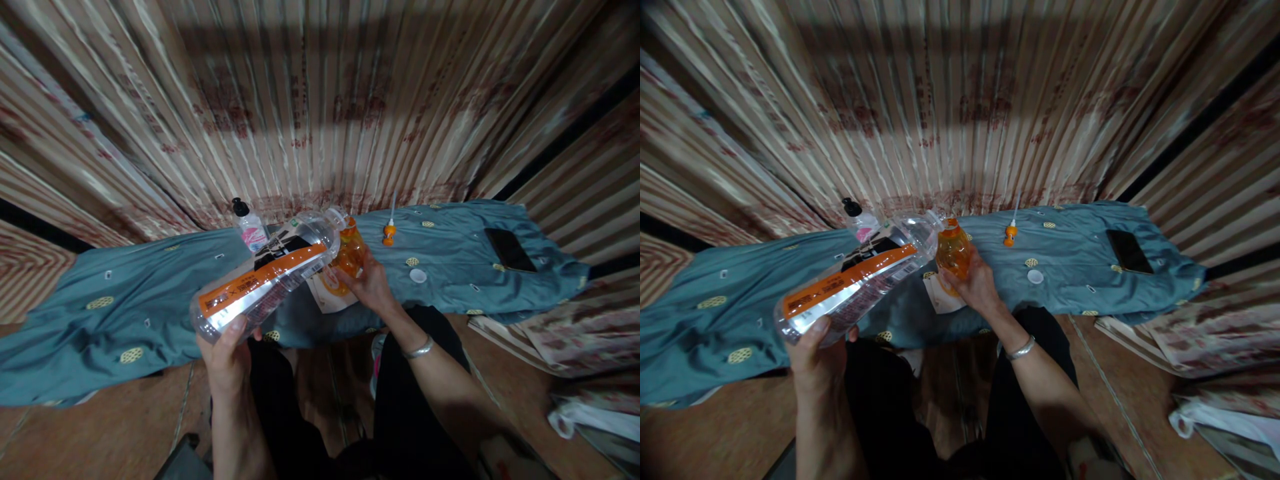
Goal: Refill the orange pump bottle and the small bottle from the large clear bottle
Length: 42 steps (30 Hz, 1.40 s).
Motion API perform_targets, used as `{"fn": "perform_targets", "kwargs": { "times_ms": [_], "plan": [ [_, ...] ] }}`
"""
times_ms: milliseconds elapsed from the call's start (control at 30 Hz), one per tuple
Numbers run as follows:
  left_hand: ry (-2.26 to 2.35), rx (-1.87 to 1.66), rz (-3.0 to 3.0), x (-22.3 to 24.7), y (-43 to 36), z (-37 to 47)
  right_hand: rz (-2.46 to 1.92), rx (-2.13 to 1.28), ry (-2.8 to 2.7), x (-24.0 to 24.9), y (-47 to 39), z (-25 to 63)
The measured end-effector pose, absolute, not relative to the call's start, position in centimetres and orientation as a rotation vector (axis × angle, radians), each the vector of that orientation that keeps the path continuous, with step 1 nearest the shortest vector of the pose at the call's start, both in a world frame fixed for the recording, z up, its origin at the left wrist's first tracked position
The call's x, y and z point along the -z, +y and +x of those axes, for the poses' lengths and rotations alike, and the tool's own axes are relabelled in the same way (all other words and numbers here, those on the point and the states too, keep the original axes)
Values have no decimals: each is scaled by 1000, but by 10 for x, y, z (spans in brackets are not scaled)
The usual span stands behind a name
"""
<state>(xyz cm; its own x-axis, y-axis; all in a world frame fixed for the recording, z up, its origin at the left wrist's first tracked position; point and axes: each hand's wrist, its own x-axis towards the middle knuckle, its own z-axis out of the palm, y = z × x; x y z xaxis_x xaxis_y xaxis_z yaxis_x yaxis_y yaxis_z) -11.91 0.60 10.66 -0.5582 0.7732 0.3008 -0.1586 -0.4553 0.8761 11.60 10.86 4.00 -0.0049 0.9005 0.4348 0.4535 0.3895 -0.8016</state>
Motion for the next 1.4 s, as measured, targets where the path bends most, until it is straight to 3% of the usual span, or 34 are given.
{"fn": "perform_targets", "kwargs": {
  "times_ms": [1400],
  "plan": [
    [1160,-2063,990,-111,7,-119,-1220,-578,-1629,-40,110,117]
  ]
}}
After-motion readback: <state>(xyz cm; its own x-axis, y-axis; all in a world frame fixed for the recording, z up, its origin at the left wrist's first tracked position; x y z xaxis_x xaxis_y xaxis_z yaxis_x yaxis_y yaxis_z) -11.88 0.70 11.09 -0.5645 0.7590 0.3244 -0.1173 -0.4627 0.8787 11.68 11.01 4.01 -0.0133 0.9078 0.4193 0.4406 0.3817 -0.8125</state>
